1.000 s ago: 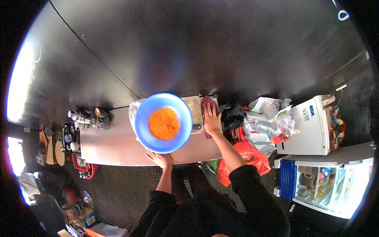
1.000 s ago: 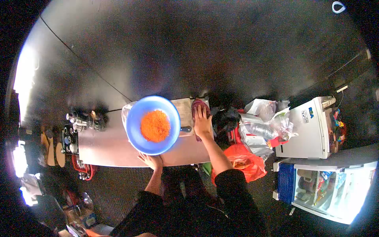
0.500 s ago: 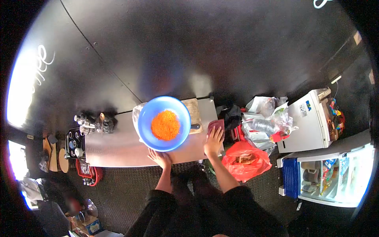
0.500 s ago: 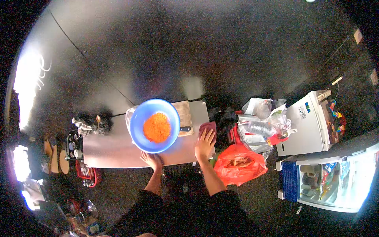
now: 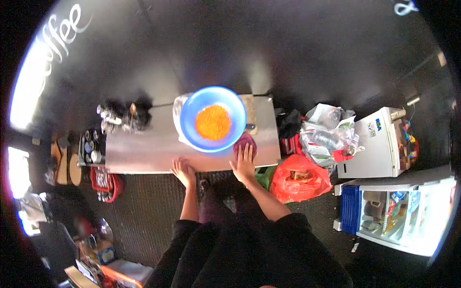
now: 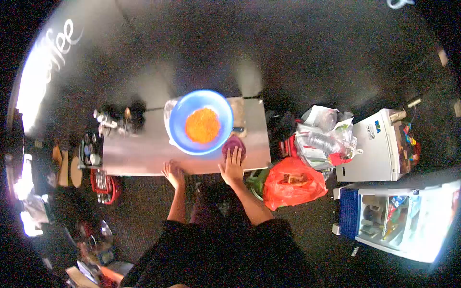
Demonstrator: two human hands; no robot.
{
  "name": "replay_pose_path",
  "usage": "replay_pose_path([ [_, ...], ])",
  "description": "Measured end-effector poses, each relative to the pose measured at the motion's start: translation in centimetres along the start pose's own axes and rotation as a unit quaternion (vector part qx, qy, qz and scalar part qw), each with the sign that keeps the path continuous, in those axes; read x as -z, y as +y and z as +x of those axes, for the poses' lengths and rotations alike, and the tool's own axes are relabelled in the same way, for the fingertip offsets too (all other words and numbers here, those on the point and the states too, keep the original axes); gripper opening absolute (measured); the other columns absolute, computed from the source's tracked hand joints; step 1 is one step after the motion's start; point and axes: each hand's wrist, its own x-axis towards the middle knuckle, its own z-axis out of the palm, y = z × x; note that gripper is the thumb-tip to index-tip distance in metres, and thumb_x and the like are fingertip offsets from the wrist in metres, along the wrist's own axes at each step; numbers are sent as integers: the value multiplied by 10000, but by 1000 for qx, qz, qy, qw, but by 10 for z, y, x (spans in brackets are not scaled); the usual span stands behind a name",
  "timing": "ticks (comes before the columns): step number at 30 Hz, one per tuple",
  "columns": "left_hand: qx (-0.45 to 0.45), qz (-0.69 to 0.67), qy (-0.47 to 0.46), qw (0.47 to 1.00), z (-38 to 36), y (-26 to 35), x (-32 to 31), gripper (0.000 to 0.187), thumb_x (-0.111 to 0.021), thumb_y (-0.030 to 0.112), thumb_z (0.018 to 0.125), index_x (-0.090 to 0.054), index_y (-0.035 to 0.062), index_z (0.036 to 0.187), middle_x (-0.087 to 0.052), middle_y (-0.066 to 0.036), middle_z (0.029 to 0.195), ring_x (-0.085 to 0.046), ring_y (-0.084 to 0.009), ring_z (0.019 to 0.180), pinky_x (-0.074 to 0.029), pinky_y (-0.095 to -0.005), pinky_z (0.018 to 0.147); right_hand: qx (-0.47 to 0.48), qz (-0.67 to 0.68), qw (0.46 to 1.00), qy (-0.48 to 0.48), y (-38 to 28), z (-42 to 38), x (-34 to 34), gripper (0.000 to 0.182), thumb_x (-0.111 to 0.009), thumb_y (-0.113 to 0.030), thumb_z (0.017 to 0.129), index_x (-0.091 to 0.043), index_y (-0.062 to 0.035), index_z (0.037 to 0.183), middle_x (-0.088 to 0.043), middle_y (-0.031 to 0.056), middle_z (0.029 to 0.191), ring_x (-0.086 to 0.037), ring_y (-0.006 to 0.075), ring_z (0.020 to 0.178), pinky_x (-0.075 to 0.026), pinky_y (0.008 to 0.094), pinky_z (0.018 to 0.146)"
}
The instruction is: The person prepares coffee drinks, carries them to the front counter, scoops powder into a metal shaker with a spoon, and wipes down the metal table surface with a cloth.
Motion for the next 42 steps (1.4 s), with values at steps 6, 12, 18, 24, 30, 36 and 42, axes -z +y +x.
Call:
replay_pose_path([
  [6, 59, 57, 63, 995, 17, -61, 37, 249, -563, 76, 772, -599, 124, 1014, -582, -34, 1177, -451, -299, 1207, -222, -547, 1059, -16, -25, 999, -15, -77, 1, -26, 778, -536, -467, 849, -300, 59, 1371, -217, 312, 1429, -125, 464, 1363, -99, 654, 1058],
  [12, 157, -151, -52, 975, 62, -104, 91, 270, -561, -40, 738, -597, 70, 982, -555, -133, 1059, -542, -319, 900, -441, -444, 802, -35, -12, 999, 1, -178, 4, -63, 735, -520, -396, 871, -273, 74, 1379, -195, 331, 1430, -117, 483, 1357, -85, 649, 1061],
  [18, 51, 73, -72, 993, 121, -172, 126, 245, -665, 142, 757, -601, 96, 989, -539, -98, 1119, -513, -312, 994, -409, -460, 838, -18, -17, 1000, -3, -293, 30, -109, 735, -505, -424, 874, -284, 48, 1393, -161, 322, 1457, -126, 470, 1364, -88, 626, 1073],
  [24, 31, 176, -75, 981, 154, -212, 144, 374, -603, 300, 826, -528, 127, 1149, -533, -93, 1118, -486, -291, 1053, -342, -456, 882, 114, 17, 993, 9, -301, 109, -122, 591, -487, -374, 896, -380, -39, 1372, -228, 270, 1460, -173, 406, 1376, -109, 566, 1105],
  [30, 61, 72, -32, 995, 174, -231, 130, 197, -558, 210, 818, -561, 80, 966, -556, -92, 915, -533, -272, 916, -336, -445, 837, 182, 8, 983, 6, -293, 201, -145, 436, -376, -349, 963, -442, -164, 1352, -278, 104, 1489, -211, 297, 1388, -174, 521, 1110],
  [36, 60, 96, 27, 993, 185, -228, 120, 136, -544, 210, 808, -532, 76, 822, -529, -89, 810, -533, -283, 803, -329, -411, 772, 163, -3, 986, 21, -305, 236, -158, 401, -405, -316, 950, -483, -209, 1329, -315, 66, 1479, -242, 263, 1381, -126, 529, 1121],
  [42, 54, 102, 35, 993, 184, -225, 122, 133, -532, 220, 813, -521, 90, 789, -510, -88, 789, -524, -281, 792, -329, -423, 757, 120, 58, 991, 33, -323, 206, -168, 422, -484, -270, 913, -488, -195, 1328, -321, 73, 1477, -246, 268, 1381, -82, 550, 1120],
])
